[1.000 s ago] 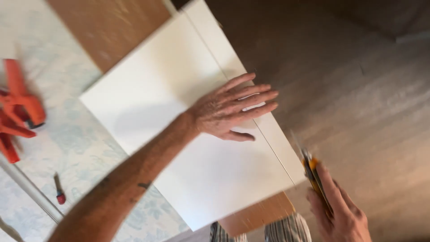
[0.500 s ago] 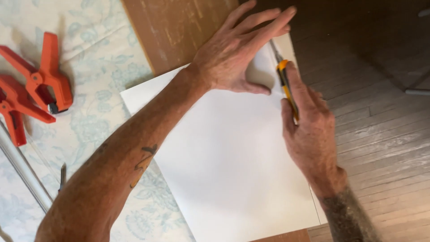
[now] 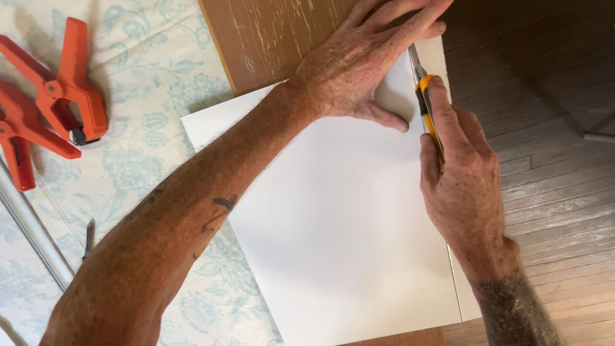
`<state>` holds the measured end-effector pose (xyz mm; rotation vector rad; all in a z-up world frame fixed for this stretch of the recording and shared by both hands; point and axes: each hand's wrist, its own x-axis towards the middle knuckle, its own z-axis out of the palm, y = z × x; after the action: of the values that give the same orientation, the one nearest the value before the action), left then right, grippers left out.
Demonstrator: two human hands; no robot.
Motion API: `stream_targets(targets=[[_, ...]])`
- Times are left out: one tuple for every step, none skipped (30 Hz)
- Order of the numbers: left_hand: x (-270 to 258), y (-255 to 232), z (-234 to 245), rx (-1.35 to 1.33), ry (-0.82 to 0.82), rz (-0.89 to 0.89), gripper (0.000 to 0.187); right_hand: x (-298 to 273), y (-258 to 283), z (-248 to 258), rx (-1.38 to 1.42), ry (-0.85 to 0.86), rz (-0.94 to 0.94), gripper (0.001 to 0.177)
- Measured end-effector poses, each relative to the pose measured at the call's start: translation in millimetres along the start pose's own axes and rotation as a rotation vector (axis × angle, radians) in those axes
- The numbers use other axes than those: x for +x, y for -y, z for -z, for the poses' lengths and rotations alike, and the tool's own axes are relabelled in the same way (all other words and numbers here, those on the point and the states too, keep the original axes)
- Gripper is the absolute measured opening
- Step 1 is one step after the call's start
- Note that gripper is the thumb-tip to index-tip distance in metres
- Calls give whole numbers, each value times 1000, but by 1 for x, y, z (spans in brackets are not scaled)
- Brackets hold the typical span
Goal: Cutting a white board with a utility knife and straight edge, writing notes on a pad, and organizing wooden boards.
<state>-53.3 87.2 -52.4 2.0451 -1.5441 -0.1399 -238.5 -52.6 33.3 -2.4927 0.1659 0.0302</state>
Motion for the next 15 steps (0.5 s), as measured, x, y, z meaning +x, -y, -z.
stream_targets(targets=[[0,0,-1,-10,2,-7,163,1,1,1,-7,13,6,66],[0,0,-2,-18,3,-5,163,0,0,1,-9,19,1,66],[1,-1,-2,6,11,13,156,-2,-1,1,-15,34,-21,65],[3,0,-1,37,18,28,148,-1,-1,1,-20,44,-39,64],[1,0,-2,36,17,27,148,-4,-1,3,-21,44,-40,64],[1,0,-2,53,19,28,149,-7,0,5,-5,62,-50,63],[0,1,-4,71,20,29,150,-10,0,7,12,81,-61,63],[1,-2,0,60,22,29,150,-19,0,8,8,86,-69,63],[2,-5,3,8,-3,-5,132,-28,-1,10,-20,106,-80,60],[6,-6,8,-39,-31,-45,115,-35,-2,12,-51,117,-88,59],[5,-5,6,-44,-33,-52,115,-46,-5,13,-57,115,-94,59],[4,-4,6,35,-9,-60,122,-57,-7,13,-44,128,-116,59],[4,-4,6,115,14,-68,130,-67,-8,13,-31,142,-137,59],[3,-2,6,120,13,-76,130,-76,-12,12,-31,132,-138,59],[3,0,6,256,4,-102,123,-86,-15,10,-52,108,-120,59]])
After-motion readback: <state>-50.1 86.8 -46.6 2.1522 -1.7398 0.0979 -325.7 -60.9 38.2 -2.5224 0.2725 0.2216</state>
